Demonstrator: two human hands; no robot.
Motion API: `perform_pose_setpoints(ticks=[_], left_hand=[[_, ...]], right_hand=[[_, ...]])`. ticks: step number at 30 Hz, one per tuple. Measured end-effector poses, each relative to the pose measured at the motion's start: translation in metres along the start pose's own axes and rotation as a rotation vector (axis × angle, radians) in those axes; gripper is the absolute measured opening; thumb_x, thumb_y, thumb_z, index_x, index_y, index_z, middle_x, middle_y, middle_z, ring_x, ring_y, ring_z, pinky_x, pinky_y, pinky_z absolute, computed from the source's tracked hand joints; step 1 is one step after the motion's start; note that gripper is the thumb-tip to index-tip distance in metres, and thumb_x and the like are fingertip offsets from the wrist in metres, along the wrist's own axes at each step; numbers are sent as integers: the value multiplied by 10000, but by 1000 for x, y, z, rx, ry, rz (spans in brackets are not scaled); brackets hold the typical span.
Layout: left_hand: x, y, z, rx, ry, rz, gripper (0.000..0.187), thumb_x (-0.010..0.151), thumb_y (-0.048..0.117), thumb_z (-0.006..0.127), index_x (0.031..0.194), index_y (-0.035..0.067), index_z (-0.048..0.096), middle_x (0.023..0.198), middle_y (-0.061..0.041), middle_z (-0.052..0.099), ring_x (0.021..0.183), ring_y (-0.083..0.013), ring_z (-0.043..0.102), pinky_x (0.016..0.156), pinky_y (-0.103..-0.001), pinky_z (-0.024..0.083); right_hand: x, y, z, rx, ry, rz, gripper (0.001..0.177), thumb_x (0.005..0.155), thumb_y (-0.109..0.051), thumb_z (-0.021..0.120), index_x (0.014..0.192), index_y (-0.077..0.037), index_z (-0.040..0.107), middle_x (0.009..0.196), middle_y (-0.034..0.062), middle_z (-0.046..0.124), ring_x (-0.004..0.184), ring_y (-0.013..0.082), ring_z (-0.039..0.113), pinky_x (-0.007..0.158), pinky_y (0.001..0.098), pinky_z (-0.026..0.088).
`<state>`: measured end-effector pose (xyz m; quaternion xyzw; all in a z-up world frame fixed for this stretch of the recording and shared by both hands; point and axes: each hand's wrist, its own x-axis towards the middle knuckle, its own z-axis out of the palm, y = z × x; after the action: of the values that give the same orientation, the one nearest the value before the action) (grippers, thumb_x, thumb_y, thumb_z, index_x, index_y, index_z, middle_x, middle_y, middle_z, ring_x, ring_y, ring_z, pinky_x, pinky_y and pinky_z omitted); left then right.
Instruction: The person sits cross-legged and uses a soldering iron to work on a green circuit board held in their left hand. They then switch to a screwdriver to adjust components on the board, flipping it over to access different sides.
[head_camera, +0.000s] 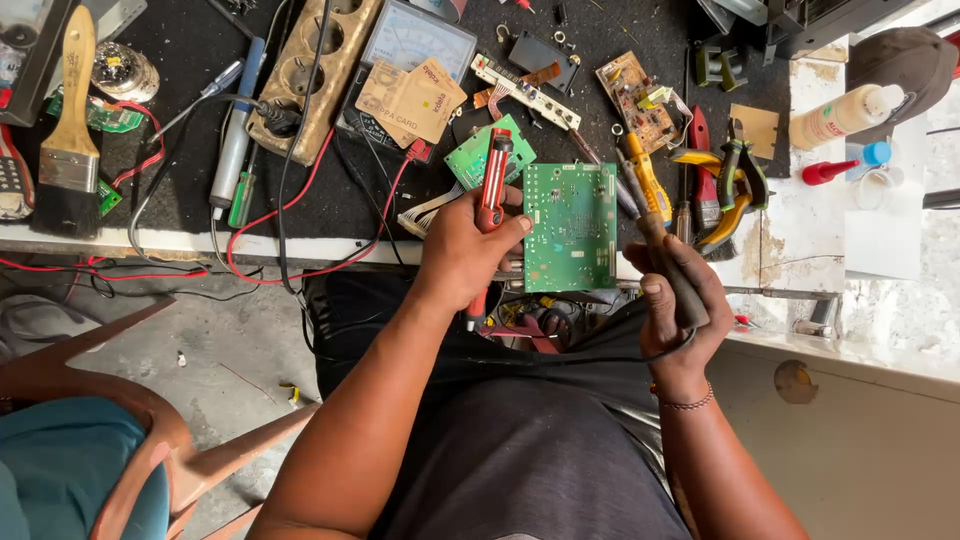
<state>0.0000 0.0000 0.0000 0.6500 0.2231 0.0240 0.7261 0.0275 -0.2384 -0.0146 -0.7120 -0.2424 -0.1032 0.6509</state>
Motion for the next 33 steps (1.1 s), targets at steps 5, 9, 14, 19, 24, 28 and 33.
perform_pose_setpoints(ticks=[5, 9, 14, 19, 24, 28, 33], left_hand=[[-8, 2, 12, -45, 57, 8, 316, 867, 100, 724, 1124, -66, 646, 826, -235, 725, 642, -235, 750, 494, -281, 655], [-12, 0, 16, -98, 95, -17, 339, 885, 103, 710, 1147, -76, 589, 918, -262, 713, 776, -286, 772, 569, -322, 690], [-11, -4, 15, -20, 93, -42, 289, 892, 111, 700, 1129, -11, 589, 851, -209, 721, 589, -229, 744, 495, -279, 671], [-6, -4, 12, 21, 77, -58, 289, 881, 107, 699, 1123, 0, 583, 867, -218, 734, 602, -250, 756, 514, -296, 677], [-4, -2, 13, 110, 80, -45, 355, 892, 118, 677, 1202, -6, 557, 903, -216, 746, 627, -273, 767, 538, -329, 670], [-1, -7, 11, 222, 89, -41, 370, 886, 132, 689, 1208, 8, 558, 838, -180, 755, 591, -264, 757, 527, -330, 661], [-2, -1, 5, 387, 50, 39, 422, 893, 144, 710, 1259, -5, 562, 949, -254, 733, 739, -333, 787, 648, -416, 672]], right_hand=[[8, -18, 11, -90, -50, -76, 380, 983, -6, 696, 1334, 68, 570, 1316, 323, 642, 1172, 483, 656, 997, 635, 577], [5, -18, 12, -154, -70, -92, 400, 888, 61, 772, 1255, 106, 621, 1196, 340, 691, 1093, 515, 695, 952, 644, 591], [-1, -10, 12, -132, -112, -124, 383, 920, 22, 747, 1280, 73, 626, 1218, 296, 703, 1128, 485, 697, 960, 614, 583], [1, -5, 17, -101, -149, -145, 356, 977, 4, 700, 1322, 25, 618, 1346, 259, 663, 1208, 451, 657, 981, 575, 582], [1, 20, 21, -257, -105, -248, 427, 893, 8, 805, 1294, 30, 660, 1244, 243, 700, 1123, 454, 703, 1006, 610, 560], [-7, 40, 19, -299, -88, -256, 416, 928, -15, 795, 1321, 0, 659, 1250, 227, 692, 1153, 456, 680, 1022, 575, 545], [-9, 45, 21, -441, -71, -289, 494, 865, -84, 869, 1318, -17, 683, 1242, 213, 690, 1145, 446, 687, 993, 601, 565]])
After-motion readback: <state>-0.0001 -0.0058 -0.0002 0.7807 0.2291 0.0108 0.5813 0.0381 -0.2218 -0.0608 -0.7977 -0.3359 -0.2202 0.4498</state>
